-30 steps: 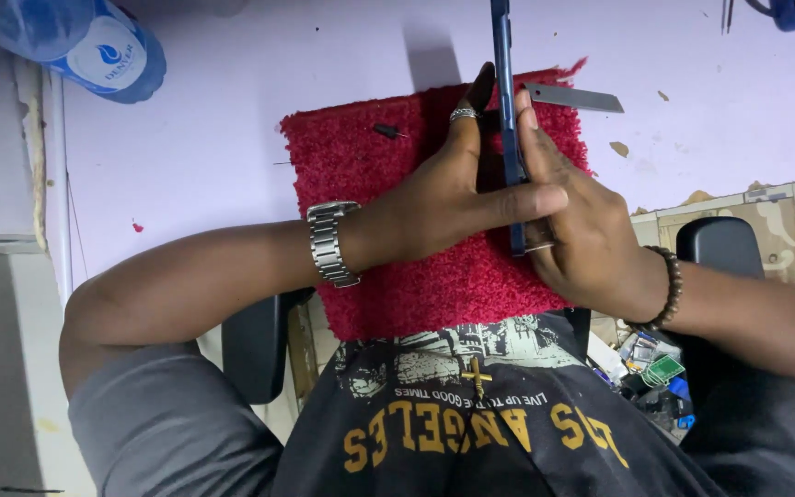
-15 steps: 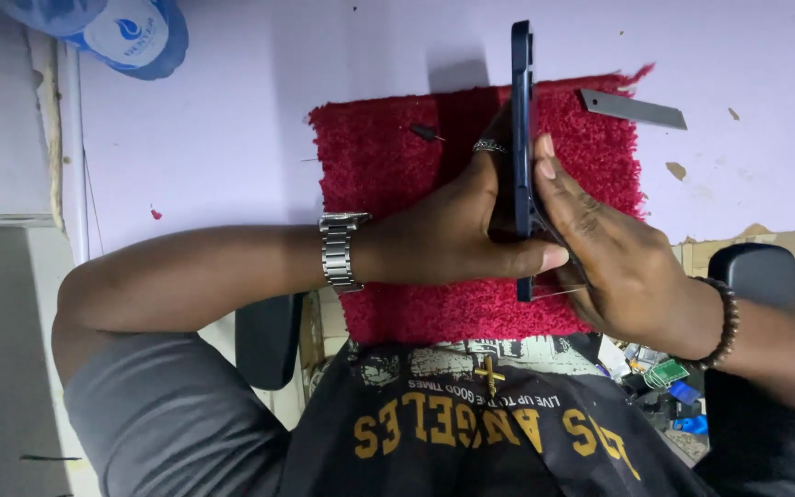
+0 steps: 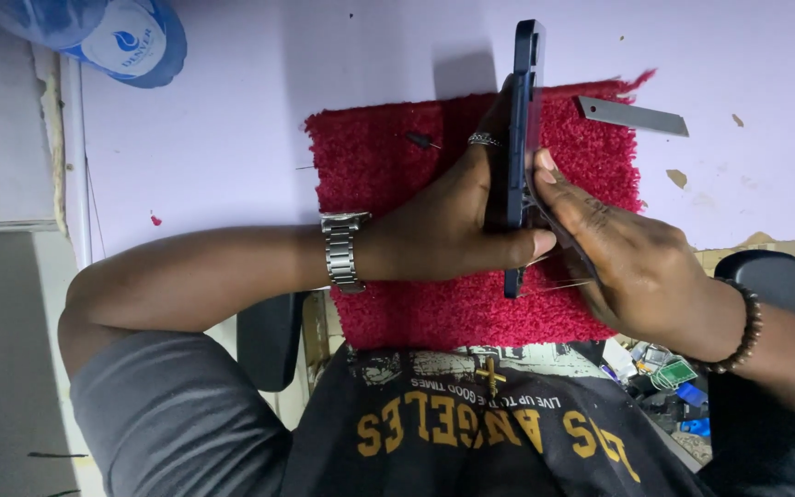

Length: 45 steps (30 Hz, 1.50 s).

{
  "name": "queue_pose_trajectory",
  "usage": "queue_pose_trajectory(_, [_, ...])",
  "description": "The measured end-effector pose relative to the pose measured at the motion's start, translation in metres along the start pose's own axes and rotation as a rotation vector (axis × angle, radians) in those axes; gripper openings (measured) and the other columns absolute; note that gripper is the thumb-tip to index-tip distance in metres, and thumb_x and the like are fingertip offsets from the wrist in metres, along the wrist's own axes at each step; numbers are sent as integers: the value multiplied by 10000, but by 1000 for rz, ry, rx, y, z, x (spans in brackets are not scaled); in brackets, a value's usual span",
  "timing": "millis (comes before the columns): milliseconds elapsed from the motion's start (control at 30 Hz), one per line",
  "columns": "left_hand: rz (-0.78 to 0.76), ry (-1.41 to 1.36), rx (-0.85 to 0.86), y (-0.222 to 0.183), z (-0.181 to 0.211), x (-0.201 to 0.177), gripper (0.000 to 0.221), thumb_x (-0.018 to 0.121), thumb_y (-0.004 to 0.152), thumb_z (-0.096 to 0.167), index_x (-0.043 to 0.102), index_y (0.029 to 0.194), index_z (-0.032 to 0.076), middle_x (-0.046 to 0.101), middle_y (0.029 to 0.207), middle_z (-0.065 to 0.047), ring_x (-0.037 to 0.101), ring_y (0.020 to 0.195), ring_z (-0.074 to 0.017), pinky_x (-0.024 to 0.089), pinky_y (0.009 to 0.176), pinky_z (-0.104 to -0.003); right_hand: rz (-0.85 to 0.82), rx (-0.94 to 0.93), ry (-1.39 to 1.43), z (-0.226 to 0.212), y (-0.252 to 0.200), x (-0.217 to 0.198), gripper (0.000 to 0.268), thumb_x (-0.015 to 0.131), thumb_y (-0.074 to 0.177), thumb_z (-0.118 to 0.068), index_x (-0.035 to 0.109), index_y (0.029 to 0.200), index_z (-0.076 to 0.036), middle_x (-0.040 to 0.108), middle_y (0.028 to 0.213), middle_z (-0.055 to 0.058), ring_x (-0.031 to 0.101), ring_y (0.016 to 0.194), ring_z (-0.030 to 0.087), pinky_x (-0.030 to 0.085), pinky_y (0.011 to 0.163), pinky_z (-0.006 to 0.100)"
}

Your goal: The person is disassembling a smartphone by prying off the back cover and then removing internal screws with a screwdriver.

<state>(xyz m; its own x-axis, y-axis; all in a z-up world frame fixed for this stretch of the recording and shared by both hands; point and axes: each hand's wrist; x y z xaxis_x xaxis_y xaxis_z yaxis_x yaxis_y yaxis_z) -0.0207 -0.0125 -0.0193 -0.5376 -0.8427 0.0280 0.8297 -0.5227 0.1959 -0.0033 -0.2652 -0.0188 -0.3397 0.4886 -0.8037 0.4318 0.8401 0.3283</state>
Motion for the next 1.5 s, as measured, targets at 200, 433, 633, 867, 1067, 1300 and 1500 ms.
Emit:
queue_pose_trajectory(200, [51, 87, 23, -9, -17, 2, 487, 672, 1062, 284, 384, 1414, 111, 527, 1288, -90, 602, 1243, -231, 613, 1132, -402, -8, -20, -42, 6, -10, 2, 662, 646, 1041, 79, 339, 1625, 127, 394, 1687, 347, 680, 1410, 426, 663, 1044, 407])
queue_pose_trajectory(433, [52, 47, -45, -10, -14, 2, 537, 653, 1045, 236, 364, 1476, 98, 539, 1264, -93, 624, 1125, -192, 626, 1053, -396, 26, -71, 7, 2, -5, -1, 632, 593, 1064, 129, 297, 1623, 124, 406, 1673, 357, 525, 1548, 468, 522, 1286, 469])
queue_pose_trajectory(633, [67, 112, -25, -11, -16, 2, 580, 620, 1073, 283, 313, 1515, 67, 496, 1344, -131, 620, 1131, -207, 601, 1065, -411, -7, -1, -45, -6, 1, -8, 561, 553, 1098, 54, 345, 1612, 143, 401, 1681, 338, 589, 1501, 402, 538, 1233, 418])
queue_pose_trajectory(867, [69, 124, -82, -13, -13, 2, 893, 635, 1093, 239, -21, 1678, 80, 247, 1546, -153, 682, 1034, -156, 654, 984, -361, -7, 16, -17, -7, -2, -10, 600, 552, 1069, 117, 335, 1628, 114, 403, 1689, 331, 581, 1509, 409, 566, 1209, 419])
queue_pose_trajectory(1067, [95, 181, -90, -14, -12, -1, 966, 622, 1108, 311, -89, 1701, 37, -220, 1825, -184, 226, 1531, -273, 387, 1319, -465, 11, 10, -85, -6, -9, -14, 621, 622, 1045, 146, 382, 1617, 110, 457, 1670, 311, 681, 1417, 391, 631, 1112, 408])
queue_pose_trajectory(1300, [85, 134, -72, -13, -16, -1, 997, 609, 1101, 337, -139, 1685, 30, 91, 1814, -237, 385, 1622, -326, 434, 1347, -483, 16, 30, -35, -15, -5, -20, 565, 575, 1042, 127, 400, 1579, 158, 454, 1651, 340, 620, 1472, 410, 570, 1205, 430])
queue_pose_trajectory(1500, [80, 41, -124, -13, -12, -1, 933, 585, 1093, 320, -81, 1707, 98, 584, 1246, -64, 634, 1130, -180, 600, 1090, -416, 24, 55, -19, -10, -9, -17, 588, 608, 1056, 119, 414, 1610, 86, 497, 1654, 286, 783, 1223, 329, 680, 999, 394])
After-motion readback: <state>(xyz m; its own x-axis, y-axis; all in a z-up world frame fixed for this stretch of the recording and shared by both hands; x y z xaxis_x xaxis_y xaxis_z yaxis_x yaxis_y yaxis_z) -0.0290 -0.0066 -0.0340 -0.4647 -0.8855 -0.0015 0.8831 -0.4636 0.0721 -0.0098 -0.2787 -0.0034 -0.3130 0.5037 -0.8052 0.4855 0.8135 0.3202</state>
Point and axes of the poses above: each hand's wrist, its own y-axis towards the middle knuckle, its own x-axis out of the palm, z = x × y
